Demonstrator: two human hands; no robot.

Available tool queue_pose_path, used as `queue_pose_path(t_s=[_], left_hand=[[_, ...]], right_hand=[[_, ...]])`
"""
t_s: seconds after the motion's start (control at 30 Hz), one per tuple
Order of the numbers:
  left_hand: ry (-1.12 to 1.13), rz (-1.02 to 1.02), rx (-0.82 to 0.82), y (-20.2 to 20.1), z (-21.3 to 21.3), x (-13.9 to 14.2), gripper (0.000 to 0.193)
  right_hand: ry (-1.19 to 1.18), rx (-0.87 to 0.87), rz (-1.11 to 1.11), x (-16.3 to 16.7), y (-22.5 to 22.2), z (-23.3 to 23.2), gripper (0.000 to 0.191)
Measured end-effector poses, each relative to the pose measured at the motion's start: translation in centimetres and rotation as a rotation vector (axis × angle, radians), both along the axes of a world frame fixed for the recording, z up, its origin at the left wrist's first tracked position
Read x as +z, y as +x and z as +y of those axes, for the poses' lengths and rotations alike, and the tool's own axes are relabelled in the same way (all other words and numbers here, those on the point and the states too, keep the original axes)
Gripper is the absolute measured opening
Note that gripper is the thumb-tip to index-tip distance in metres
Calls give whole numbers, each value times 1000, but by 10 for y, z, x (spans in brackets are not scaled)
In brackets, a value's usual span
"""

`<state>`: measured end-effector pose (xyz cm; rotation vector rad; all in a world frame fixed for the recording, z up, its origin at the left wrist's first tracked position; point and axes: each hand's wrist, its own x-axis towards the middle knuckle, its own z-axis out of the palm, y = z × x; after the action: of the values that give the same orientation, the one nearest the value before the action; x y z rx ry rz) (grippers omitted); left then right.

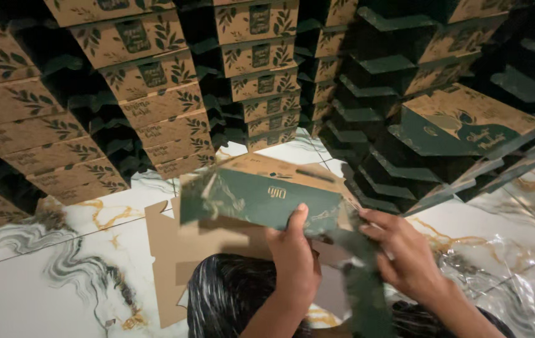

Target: The person assembles flat cardboard boxes by folding the sides and tucking the flaps to form a rectangular container. They repeat this process for several boxes, stacking the finished ones to the side.

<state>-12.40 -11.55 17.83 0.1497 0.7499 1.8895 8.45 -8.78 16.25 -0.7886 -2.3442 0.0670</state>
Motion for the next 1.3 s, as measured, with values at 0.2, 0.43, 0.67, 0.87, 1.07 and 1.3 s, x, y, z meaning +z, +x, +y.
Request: queue_pose_path(t_s=[0.2, 0.43, 0.67, 0.87, 1.07, 1.3], left_hand=[[202, 310, 4, -15, 3, -21, 25], [85, 633, 26, 29, -2, -47, 26], [97, 632, -66, 54, -3, -54, 34], [9, 659, -105, 53, 5, -79, 52], [114, 871, -49, 48, 12, -83, 40], [205, 1437, 364, 24, 18, -79, 21]], right_hand=[[-15, -33, 156, 20, 12, 4, 57], [157, -129, -85, 37, -8, -5, 72], [145, -184, 60, 41, -24, -11, 66], [199, -162, -85, 43, -33, -6, 69], [182, -137, -167, 41, -43, -4, 72], [-83, -70, -221, 35, -49, 9, 63]])
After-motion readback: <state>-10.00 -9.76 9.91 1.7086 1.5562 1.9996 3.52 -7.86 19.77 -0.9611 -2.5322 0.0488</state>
